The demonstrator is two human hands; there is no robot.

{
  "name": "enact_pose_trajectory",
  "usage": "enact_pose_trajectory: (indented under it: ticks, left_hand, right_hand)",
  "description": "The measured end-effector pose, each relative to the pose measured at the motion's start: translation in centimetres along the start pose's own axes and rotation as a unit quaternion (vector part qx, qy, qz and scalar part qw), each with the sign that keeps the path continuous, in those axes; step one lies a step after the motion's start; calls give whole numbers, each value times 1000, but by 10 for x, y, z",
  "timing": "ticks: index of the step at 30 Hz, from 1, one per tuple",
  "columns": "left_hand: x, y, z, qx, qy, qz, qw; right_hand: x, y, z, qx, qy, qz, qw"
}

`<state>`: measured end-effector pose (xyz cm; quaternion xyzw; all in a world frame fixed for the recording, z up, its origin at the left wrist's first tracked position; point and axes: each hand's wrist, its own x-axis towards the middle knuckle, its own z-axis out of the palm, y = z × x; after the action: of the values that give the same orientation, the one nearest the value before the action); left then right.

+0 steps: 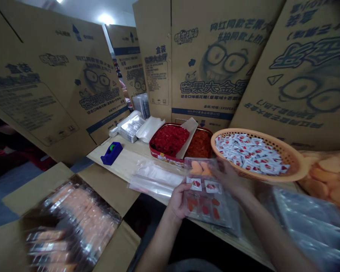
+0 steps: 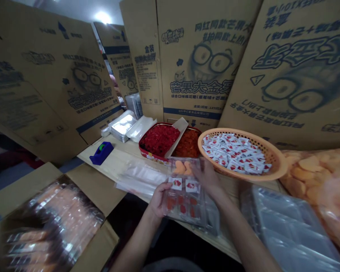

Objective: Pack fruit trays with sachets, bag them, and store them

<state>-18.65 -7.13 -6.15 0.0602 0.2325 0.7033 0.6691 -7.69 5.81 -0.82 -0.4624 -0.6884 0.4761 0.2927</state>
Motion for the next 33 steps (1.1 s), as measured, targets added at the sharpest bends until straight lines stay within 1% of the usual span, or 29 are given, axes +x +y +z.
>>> enact_pose_trajectory:
  ticks: [1, 2, 3, 4, 5, 7, 8, 9, 10, 11, 12, 15, 17, 20, 22, 25, 27, 30, 33]
  left_hand:
    - [1, -1, 3, 2, -3, -7, 1000]
    - [3, -2, 6, 8, -7, -18, 1000]
    - [5, -3, 10, 19, -13, -33, 999]
    - [8, -5, 15, 38, -22, -47, 998]
    - [11, -6, 20, 69, -33, -53, 996]
    - [21, -3, 30, 173, -49, -28, 983]
    - [27, 3, 34, 259, -48, -4, 965]
    - [35, 11, 36, 356, -38, 23, 933]
    - [42, 22, 36, 459, -20, 37, 887]
    - [50, 35, 33, 565, 2, 46, 824]
    - [57, 50, 28, 614, 23, 53, 787]
    - [70, 94, 2, 678, 68, 84, 727]
    - [69, 116, -21, 713, 86, 105, 688]
    - [58, 138, -51, 762, 91, 128, 628]
    - [52, 146, -65, 791, 86, 130, 591]
    - [49, 154, -74, 825, 72, 127, 546]
    - [51, 157, -75, 839, 61, 133, 525]
    - [53, 160, -75, 848, 51, 147, 507]
    - [52, 162, -72, 846, 53, 169, 503]
  right_hand:
    - [-7, 2, -8, 119, -49, 63, 990]
    - [-15, 4, -16, 220, -95, 122, 963]
    - [-23, 4, -22, 296, -127, 171, 931]
    - [-30, 5, -28, 348, -140, 212, 903]
    - [-36, 5, -32, 381, -132, 243, 882]
    - [-44, 5, -39, 420, -90, 282, 858]
    - [-47, 5, -43, 432, -67, 293, 850]
    - [-49, 5, -46, 443, -46, 298, 844]
    - [-50, 6, -49, 453, -26, 301, 839]
    - [-51, 6, -53, 461, -10, 304, 834]
    - [-52, 7, -56, 467, 4, 302, 831]
    - [-57, 9, -63, 475, 31, 288, 831]
    - [-62, 8, -64, 480, 37, 284, 829]
    - [-67, 8, -64, 492, 32, 297, 818]
    - [-68, 9, -63, 499, 26, 299, 813]
    - [-67, 12, -61, 502, 12, 299, 811]
    - [-66, 14, -60, 500, 11, 300, 813]
    - [-62, 19, -59, 495, 12, 303, 814]
    - [-58, 25, -56, 492, 5, 308, 814]
